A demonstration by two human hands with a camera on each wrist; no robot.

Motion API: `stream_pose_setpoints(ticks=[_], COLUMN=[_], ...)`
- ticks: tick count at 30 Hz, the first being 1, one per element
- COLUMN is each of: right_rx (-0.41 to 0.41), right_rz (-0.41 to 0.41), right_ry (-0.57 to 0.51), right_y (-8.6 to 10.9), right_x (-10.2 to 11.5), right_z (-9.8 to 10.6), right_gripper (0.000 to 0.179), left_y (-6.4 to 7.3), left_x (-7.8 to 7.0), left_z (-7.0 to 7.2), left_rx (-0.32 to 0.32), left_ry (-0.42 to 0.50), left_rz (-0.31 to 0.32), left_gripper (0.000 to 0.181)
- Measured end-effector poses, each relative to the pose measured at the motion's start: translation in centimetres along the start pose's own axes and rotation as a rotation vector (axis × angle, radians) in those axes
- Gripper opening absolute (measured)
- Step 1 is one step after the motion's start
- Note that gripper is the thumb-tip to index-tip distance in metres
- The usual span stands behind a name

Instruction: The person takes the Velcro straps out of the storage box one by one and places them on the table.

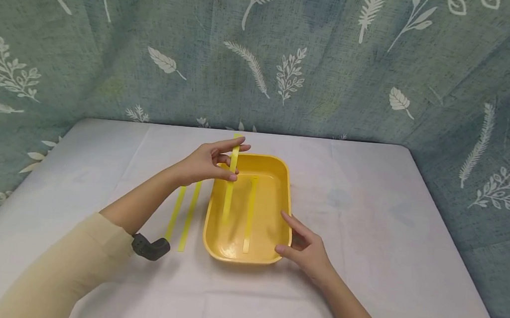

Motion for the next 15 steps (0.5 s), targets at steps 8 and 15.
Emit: stream_pose_setpoints(ticks=[8, 15], right_rx=[-0.008, -0.01], right_rz=[0.004, 0.026], right_ry=[0.017, -0.006], right_y=[-0.2, 0.0], right_x=[0.2, 0.3], right_z=[0.1, 0.1], right_gripper=[0.066, 0.064], left_y=[2.2, 4.1], left_x=[0.0, -0.3], left_z=[2.5, 4.0], left_rx=[-0.049, -0.084], left_ry=[-0.024, 0.037], left_rz=[0.041, 0.025], left_gripper=[0.086, 0.087])
Point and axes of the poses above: each hand's wrist, its own y-axis away from the middle knuckle, its own z-axis out of the back of the hand, x = y × z, the point moved 5 cm from there along -y, towards the middle knuckle, and after that the axes turned 9 degrees about y, right-handed, at the moved point
